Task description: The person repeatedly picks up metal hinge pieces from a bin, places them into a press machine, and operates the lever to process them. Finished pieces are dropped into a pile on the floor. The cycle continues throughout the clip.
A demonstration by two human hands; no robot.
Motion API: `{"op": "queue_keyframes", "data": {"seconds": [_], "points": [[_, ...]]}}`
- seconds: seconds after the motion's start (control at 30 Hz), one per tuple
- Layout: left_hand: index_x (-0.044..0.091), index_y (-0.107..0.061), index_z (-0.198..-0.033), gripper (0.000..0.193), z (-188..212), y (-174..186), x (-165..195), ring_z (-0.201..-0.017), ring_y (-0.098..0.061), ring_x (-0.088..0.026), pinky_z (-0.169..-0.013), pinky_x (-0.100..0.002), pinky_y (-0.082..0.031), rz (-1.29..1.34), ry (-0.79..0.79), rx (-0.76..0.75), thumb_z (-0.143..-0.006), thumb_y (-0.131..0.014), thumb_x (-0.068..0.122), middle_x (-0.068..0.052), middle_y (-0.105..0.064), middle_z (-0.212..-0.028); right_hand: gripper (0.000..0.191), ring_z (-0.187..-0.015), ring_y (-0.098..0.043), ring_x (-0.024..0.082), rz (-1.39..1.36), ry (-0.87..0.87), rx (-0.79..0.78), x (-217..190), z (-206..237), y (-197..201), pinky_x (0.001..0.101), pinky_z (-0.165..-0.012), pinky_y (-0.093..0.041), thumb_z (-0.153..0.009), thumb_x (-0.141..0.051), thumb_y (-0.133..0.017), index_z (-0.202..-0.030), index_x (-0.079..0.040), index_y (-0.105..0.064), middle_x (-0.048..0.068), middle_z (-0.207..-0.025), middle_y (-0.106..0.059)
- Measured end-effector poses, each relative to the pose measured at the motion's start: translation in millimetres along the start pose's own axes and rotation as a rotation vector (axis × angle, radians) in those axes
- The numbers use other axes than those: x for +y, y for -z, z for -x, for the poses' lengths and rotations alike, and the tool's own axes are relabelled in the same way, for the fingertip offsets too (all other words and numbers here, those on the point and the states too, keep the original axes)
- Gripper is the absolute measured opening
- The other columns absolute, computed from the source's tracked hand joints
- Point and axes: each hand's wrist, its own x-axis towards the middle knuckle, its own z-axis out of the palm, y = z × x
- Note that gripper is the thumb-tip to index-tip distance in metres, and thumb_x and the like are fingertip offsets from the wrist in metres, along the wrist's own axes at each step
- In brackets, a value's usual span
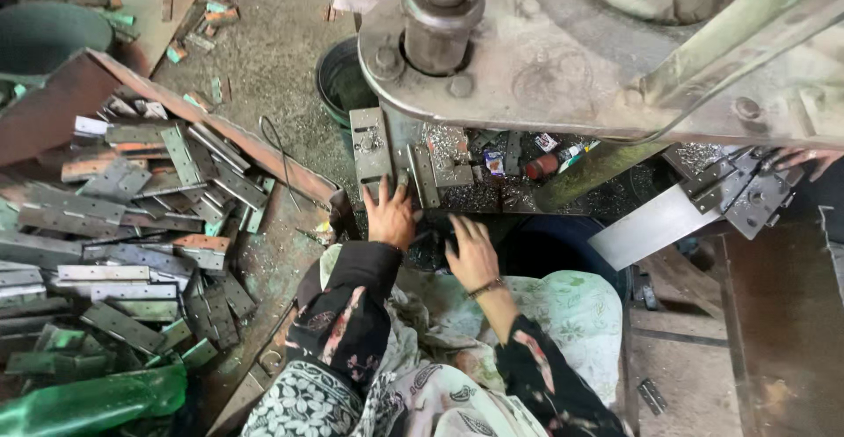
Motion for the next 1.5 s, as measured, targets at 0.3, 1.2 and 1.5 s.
{"op": "queue_keyframes", "data": {"seconds": [0.3,1.2,1.5], "points": [[0.015,-0.071,-0.122,0.035,-20,7,-5,-0.152,-0.028,-0.035,-0.117,-0.075,-0.016,0.045,0.036,-0.052,-0.090,-0.057,0.023,-0.003,-0.055,-0.143,0.064,-0.086,-0.072,0.044,0.093,-0.365,-0.324,18,48,-11,0.0546,-0.077,-0.059,-0.080,-0.035,-0.078,-0.137,-0.019,-0.055,0.022,-0.092,-0.074],[0.014,-0.072,-0.121,0.039,-42,39,4,-0.153,-0.023,-0.036,-0.115,-0.079,-0.011,0.026,0.135,-0.034,-0.099,-0.050,0.037,-0.002,-0.055,-0.147,0.073,-0.091,-0.069,0.049,-0.127,-0.247,-0.230,25,48,-3,0.0578,-0.070,-0.058,-0.079,-0.026,-0.077,-0.144,-0.013,-0.046,0.029,-0.105,-0.070],[0.016,-0.074,-0.113,0.035,-61,37,-5,-0.150,-0.022,-0.036,-0.112,-0.079,-0.009,0.073,0.134,-0.039,-0.097,-0.049,0.033,0.001,-0.052,-0.149,0.056,-0.091,-0.070,0.047,0.025,-0.328,-0.434,25,46,-9,0.0550,-0.077,-0.059,-0.079,-0.036,-0.078,-0.126,-0.013,-0.057,0.027,-0.095,-0.072]]}}
